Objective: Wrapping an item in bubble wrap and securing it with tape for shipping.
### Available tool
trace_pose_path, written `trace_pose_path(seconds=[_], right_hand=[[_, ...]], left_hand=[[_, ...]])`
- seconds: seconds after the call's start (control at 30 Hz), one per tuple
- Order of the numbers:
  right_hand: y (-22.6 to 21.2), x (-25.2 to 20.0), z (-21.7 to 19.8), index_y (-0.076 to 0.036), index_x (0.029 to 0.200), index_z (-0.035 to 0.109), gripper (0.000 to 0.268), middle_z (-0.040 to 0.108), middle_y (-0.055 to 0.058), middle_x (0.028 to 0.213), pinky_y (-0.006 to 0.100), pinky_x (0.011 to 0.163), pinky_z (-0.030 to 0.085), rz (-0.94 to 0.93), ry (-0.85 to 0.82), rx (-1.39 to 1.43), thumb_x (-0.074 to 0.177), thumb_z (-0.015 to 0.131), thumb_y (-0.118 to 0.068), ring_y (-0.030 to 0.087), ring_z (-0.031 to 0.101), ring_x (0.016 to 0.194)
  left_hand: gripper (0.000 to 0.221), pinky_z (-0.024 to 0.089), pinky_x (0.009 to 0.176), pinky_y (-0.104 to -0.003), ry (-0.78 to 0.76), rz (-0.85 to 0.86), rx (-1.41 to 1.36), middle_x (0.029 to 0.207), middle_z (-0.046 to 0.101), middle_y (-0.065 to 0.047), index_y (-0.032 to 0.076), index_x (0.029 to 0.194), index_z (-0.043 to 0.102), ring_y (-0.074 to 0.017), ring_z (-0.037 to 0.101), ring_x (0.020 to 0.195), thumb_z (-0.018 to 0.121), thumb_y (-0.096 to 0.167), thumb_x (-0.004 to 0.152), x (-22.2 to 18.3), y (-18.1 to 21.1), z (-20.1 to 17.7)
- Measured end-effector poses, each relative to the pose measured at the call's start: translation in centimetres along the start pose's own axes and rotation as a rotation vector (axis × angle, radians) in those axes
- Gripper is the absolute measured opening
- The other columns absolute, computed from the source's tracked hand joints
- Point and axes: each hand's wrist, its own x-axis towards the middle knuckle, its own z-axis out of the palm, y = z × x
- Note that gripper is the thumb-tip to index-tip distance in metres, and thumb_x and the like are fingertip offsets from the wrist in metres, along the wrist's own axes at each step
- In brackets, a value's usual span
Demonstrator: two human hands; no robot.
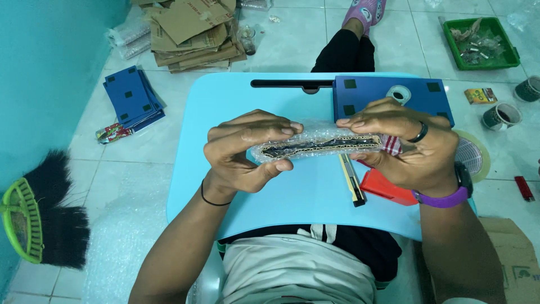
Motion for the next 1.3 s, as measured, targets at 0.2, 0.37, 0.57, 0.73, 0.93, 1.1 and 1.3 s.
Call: trace_pose_path(seconds=[0.2, 0.37, 0.57, 0.73, 0.93, 1.1, 1.3], right_hand=[[-0.4, 0.1, -0.4, 0.008, 0.112, 0.063, 0.035, 0.074, 0.026, 0.113, 0.043, 0.093, 0.067, 0.048, -0.023, -0.031, 0.087, 0.077, -0.013, 0.038, 0.078, 0.108], [0.1, 0.0, -0.7, 0.01, 0.117, 0.058, 0.041, 0.069, 0.029, 0.116, 0.048, 0.102, 0.065, -0.006, -0.029, -0.065, 0.089, 0.076, -0.014, 0.043, 0.072, 0.115], [-0.1, -0.9, 0.4, -0.008, 0.11, 0.065, 0.036, 0.064, 0.02, 0.122, 0.05, 0.104, 0.051, -0.242, 0.104, -0.355, 0.095, 0.071, -0.04, 0.036, 0.056, 0.12], [-3.1, 0.6, 1.8, -0.01, 0.101, 0.075, 0.027, 0.065, 0.015, 0.117, 0.049, 0.099, 0.052, -0.213, 0.035, -0.415, 0.096, 0.073, -0.036, 0.037, 0.056, 0.114], [-3.7, 0.8, 1.3, -0.01, 0.099, 0.078, 0.015, 0.066, 0.016, 0.121, 0.053, 0.099, 0.049, -0.171, -0.016, -0.427, 0.095, 0.08, -0.025, 0.038, 0.055, 0.114], [-4.4, 0.7, 1.5, -0.007, 0.099, 0.076, 0.017, 0.067, 0.015, 0.122, 0.051, 0.102, 0.05, -0.05, -0.054, -0.316, 0.099, 0.066, -0.021, 0.038, 0.056, 0.116], [-4.9, 0.6, 1.5, -0.001, 0.094, 0.072, 0.028, 0.067, 0.016, 0.116, 0.05, 0.103, 0.052, 0.056, -0.027, -0.264, 0.101, 0.056, -0.024, 0.039, 0.058, 0.116]], left_hand=[[0.061, 0.068, 0.097, -0.04, -0.071, -0.12, 0.035, 0.119, 0.074, -0.017, -0.002, 0.131, 0.056, -0.0321, 0.078, 0.111, 0.082, 0.035, 0.09, -0.3, 0.3, -0.4], [0.068, 0.063, 0.112, -0.043, -0.266, -0.173, 0.045, 0.134, 0.069, -0.016, 0.003, 0.141, 0.052, -0.0327, 0.074, 0.125, 0.087, 0.029, 0.09, -0.4, -0.5, -1.6], [0.033, 0.067, 0.097, -0.044, -0.319, -0.035, 0.153, 0.124, 0.074, -0.014, 0.0, 0.128, 0.065, -0.0331, 0.079, 0.11, 0.073, 0.02, 0.103, 0.2, 0.0, -0.8], [0.027, 0.064, 0.095, -0.042, -0.378, 0.014, 0.221, 0.125, 0.074, -0.009, 0.004, 0.128, 0.067, -0.0301, 0.078, 0.113, 0.072, 0.018, 0.106, 0.0, -0.1, -0.3], [0.027, 0.062, 0.096, -0.042, -0.426, 0.025, 0.25, 0.127, 0.075, -0.009, 0.006, 0.13, 0.066, -0.0284, 0.076, 0.117, 0.071, 0.019, 0.107, 0.0, 0.0, -0.3], [0.028, 0.061, 0.095, -0.041, -0.434, 0.023, 0.262, 0.125, 0.076, -0.009, 0.006, 0.129, 0.067, -0.0281, 0.076, 0.116, 0.073, 0.019, 0.105, -0.1, 0.1, -0.2], [0.028, 0.061, 0.096, -0.042, -0.457, 0.008, 0.255, 0.128, 0.075, -0.009, 0.008, 0.132, 0.066, -0.0282, 0.075, 0.119, 0.067, 0.022, 0.108, -0.4, -0.1, -0.2]])
